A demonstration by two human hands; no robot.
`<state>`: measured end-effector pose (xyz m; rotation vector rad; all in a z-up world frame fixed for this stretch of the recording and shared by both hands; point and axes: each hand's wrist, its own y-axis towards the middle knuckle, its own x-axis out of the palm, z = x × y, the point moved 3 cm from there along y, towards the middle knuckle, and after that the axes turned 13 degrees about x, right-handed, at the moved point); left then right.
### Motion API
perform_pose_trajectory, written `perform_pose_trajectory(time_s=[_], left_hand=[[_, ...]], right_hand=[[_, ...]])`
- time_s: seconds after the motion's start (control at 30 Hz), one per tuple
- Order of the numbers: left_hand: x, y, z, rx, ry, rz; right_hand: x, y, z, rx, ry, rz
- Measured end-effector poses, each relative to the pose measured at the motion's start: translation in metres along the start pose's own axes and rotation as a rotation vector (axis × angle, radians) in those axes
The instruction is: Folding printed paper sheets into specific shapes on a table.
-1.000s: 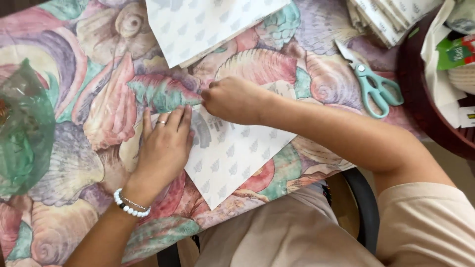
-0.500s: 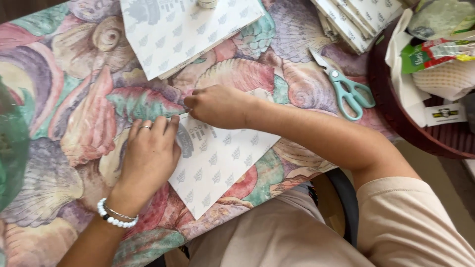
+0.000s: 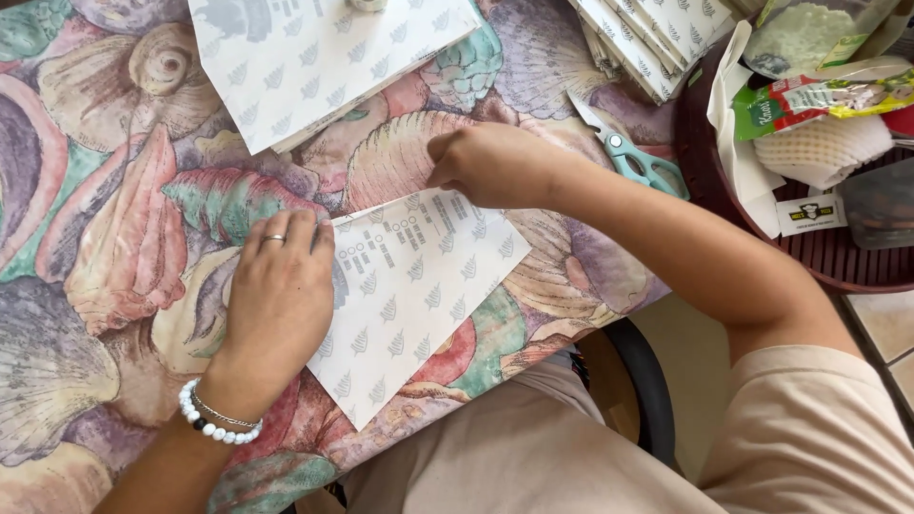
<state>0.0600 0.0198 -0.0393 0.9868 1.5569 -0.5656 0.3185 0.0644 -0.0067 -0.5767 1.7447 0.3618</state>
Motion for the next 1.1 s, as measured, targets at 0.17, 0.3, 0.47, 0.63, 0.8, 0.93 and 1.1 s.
perform_pose_trajectory(time_s=[0.17,0.3,0.47,0.63,0.8,0.93,1.1], left_hand=[[0.006,-0.003,0.002,-0.007,-0.032,-0.044],[-0.003,-0.002,0.005,0.012,0.01,-0.07],[-0.017,0.0,0.01,0.024,0.018,-0.063],[0.001,-0.007,0.015,0.054,0.142,-0.029],[0.0,-0.008,0.017,0.045,-0.024,-0.082],[0.007,-0.006,0.02,0.034,-0.022,-0.116],[0.007,-0.006,0.018,0.06,0.0,-0.136]], right_hand=[[0.0,-0.012,0.015,0.019,-0.032,-0.023],[-0.024,-0.018,0.0,0.009,-0.096,-0.02],[-0.03,-0.021,-0.017,-0.004,-0.147,0.035],[-0.028,-0.021,-0.024,-0.042,-0.186,0.08],[0.015,-0.018,0.004,0.007,-0.328,0.067],[-0.012,-0.011,-0.009,0.1,-0.276,-0.081],[0.0,-0.009,0.005,0.121,-0.231,-0.097]])
